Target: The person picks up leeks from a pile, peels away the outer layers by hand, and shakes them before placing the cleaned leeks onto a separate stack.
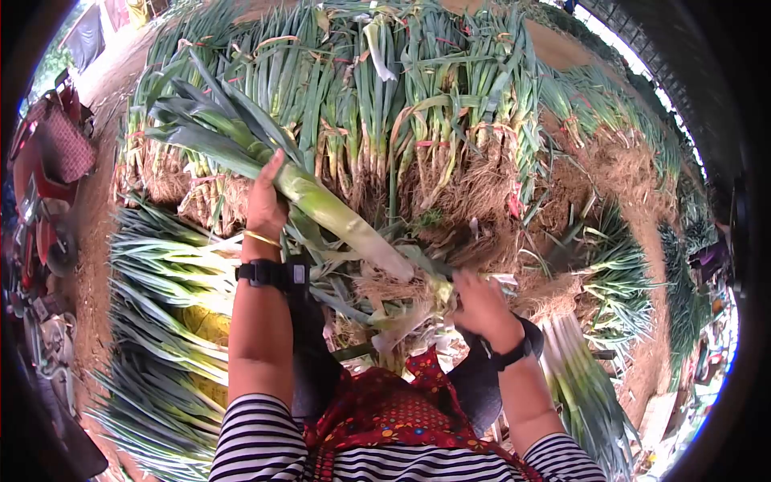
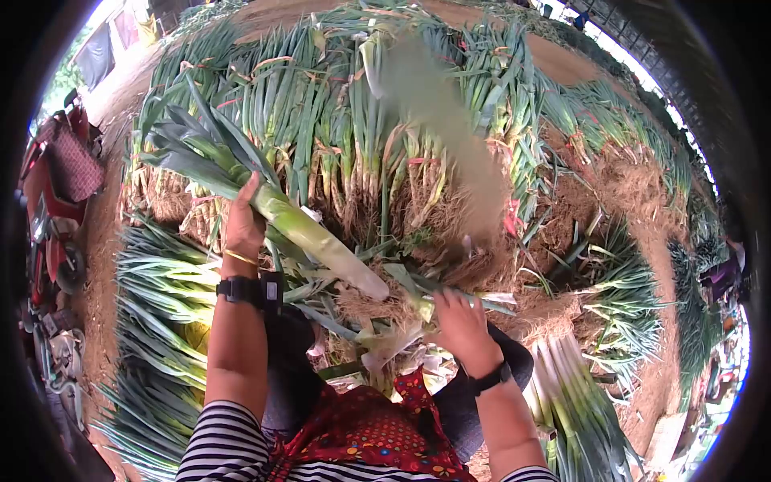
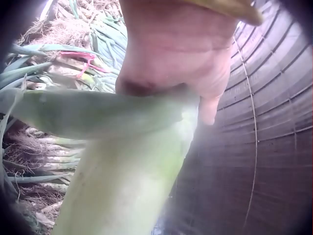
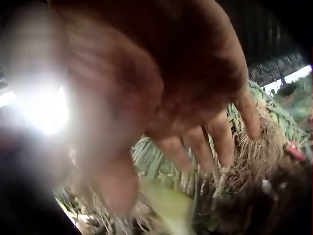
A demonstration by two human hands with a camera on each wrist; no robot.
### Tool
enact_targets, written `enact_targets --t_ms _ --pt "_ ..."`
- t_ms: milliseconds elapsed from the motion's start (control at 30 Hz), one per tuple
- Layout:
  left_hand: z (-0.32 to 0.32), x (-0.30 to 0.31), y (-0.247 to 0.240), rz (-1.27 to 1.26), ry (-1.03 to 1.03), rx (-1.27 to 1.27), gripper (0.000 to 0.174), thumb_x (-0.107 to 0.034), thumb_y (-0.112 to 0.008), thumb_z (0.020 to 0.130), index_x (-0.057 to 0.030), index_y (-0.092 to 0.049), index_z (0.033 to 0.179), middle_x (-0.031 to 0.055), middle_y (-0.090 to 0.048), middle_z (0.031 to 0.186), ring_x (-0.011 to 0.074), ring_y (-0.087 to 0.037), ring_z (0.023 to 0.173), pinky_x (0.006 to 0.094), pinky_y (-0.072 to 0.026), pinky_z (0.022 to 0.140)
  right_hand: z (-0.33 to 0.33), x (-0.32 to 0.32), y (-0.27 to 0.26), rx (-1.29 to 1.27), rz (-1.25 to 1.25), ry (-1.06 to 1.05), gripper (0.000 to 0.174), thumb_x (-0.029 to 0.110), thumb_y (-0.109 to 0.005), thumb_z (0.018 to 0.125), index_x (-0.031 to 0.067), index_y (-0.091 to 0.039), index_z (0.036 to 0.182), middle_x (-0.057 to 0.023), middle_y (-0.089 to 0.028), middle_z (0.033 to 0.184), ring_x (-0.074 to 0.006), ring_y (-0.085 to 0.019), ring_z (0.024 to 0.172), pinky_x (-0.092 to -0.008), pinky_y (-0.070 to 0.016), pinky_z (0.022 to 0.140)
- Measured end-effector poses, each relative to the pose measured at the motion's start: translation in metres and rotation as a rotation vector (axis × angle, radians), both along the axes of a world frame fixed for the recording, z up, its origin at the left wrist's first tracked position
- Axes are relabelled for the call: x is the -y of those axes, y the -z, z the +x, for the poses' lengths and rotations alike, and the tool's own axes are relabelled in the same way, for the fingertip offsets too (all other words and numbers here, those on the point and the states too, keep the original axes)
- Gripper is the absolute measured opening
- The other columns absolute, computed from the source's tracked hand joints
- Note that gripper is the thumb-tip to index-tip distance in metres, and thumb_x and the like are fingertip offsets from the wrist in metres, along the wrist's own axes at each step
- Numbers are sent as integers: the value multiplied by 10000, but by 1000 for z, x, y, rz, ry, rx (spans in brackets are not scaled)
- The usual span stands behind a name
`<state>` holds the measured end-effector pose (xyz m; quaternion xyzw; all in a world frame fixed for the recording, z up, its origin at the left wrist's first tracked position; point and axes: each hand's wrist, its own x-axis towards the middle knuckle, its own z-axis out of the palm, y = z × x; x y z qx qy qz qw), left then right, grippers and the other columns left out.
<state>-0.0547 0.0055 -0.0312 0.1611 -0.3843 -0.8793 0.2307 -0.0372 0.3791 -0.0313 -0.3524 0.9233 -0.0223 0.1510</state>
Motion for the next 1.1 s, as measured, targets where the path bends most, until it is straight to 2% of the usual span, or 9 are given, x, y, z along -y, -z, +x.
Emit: enact_targets --t_ms 133,267,400,533,600,700,733,867,1100 --pt "-8 -17 5 8 52 -63 587 -172 -725 747 -31 -401 1216 87 -521 1042 219 -538 902 346 -474 778 -28 46 -21 -10 -430 244 673 439 -612 782 30 -410 1276 -193 -494 1230 -336 -498 1108 -415 -381 957" --pt "-11 -58 -11 -115 89 -143 512 -178 -686 791 -44 -422 1209 78 -532 1065 220 -547 936 363 -467 800 -63 146 13 -139 -1011 -74 428 270 -665 788 -3 -550 1096 -229 -569 1074 -348 -587 904 -366 -494 744" --pt "-12 -73 -16 -35 163 -178 457 -132 -678 791 -14 -459 1175 61 -553 1016 181 -548 910 312 -453 801 -57 178 -17 90 -1176 240 276 181 -672 776 -38 -585 919 -201 -594 715 -374 -589 676 -358 -463 596" --pt "-12 -74 -17 -135 111 -165 445 -138 -680 794 -8 -467 1162 55 -558 1028 168 -547 914 299 -448 808 -44 181 -14 42 -1247 340 234 162 -663 781 -22 -589 906 -194 -605 771 -371 -586 704 -360 -467 613" --pt "-13 -71 -9 -179 111 -193 477 -150 -685 795 -5 -453 1185 60 -543 1088 165 -525 975 299 -426 849 -39 177 -13 -112 -1226 328 208 117 -660 794 -22 -603 937 -158 -620 767 -221 -611 662 -286 -473 608" --pt "-11 -74 1 -175 148 -217 507 -176 -679 803 -6 -432 1212 62 -526 1132 167 -500 1028 299 -402 889 -32 167 -18 -225 -1290 235 191 98 -656 796 -23 -603 935 -158 -624 821 -227 -619 678 -282 -475 614" --pt "-12 -73 6 -276 182 -203 542 -269 -679 803 -38 -430 1226 29 -519 1137 140 -495 1029 292 -389 904 -28 163 -22 -199 -1269 251 181 116 -644 781 -5 -587 904 -148 -619 866 -340 -586 784 -363 -474 685" --pt "-12 -70 5 -335 300 -171 627 -331 -668 804 -40 -382 1280 40 -496 1179 157 -483 1058 309 -387 910 -20 149 -27 -273 -1283 205 156 109 -632 797 -2 -585 896 -152 -612 844 -322 -588 756 -339 -472 676" --pt "-8 -73 -5 67 496 -386 667 -472 -590 814 -57 -373 1290 82 -471 1258 235 -486 1122 376 -397 957 -25 133 -31 429 -1631 436 134 110 -578 875 -11 -566 932 9 -579 810 -50 -478 743 -207 -418 679"
